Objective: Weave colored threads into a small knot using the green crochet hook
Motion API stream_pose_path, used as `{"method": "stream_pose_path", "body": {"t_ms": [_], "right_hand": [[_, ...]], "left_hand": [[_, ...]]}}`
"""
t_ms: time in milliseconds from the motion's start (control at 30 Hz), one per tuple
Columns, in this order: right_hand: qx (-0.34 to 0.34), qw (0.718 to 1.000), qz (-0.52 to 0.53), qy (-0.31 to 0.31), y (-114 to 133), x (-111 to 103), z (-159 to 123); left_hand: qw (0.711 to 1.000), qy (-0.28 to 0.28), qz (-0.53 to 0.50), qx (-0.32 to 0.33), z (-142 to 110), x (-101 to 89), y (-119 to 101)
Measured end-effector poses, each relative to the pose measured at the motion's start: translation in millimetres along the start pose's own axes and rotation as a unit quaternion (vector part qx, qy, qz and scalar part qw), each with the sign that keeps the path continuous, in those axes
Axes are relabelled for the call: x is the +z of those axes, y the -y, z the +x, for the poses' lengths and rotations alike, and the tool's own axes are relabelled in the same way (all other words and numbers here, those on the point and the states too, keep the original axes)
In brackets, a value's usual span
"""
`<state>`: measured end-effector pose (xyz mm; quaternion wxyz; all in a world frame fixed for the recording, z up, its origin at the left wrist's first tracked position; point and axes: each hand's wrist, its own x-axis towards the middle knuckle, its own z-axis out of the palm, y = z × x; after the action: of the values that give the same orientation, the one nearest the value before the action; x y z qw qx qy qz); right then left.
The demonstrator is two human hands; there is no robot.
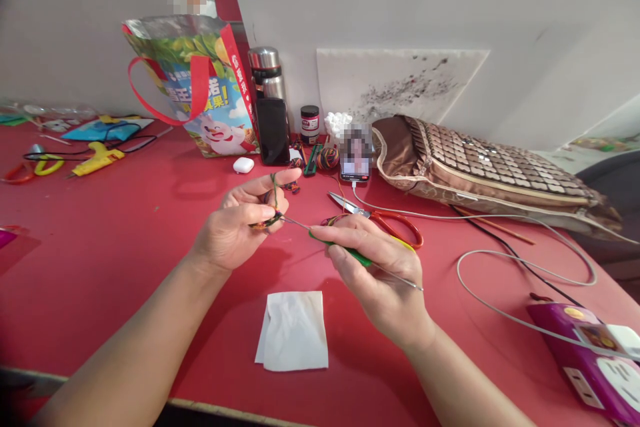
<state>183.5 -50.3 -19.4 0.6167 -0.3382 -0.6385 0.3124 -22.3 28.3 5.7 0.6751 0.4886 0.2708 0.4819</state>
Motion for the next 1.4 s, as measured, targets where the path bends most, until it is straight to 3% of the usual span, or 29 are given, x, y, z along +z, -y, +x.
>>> {"method": "stream_pose_path", "body": {"t_ms": [167, 533, 767, 1400], "right_hand": [[0.047, 0.998, 0.038, 0.01, -2, -7, 0], [0.066, 0.996, 0.061, 0.026, -1, -13, 2], [0.098, 0.991, 0.081, 0.03, 0, -15, 4], [0.134, 0.979, 0.152, 0.022, 1, -17, 11]], "left_hand": [[0.999, 0.036, -0.012, -0.033, 1, -3.2, 0], [0.994, 0.085, -0.033, -0.066, 1, -6.4, 0], [0.99, 0.079, -0.034, -0.112, 0, -5.5, -1], [0.984, 0.108, -0.055, -0.127, 0, -6.9, 3]]}}
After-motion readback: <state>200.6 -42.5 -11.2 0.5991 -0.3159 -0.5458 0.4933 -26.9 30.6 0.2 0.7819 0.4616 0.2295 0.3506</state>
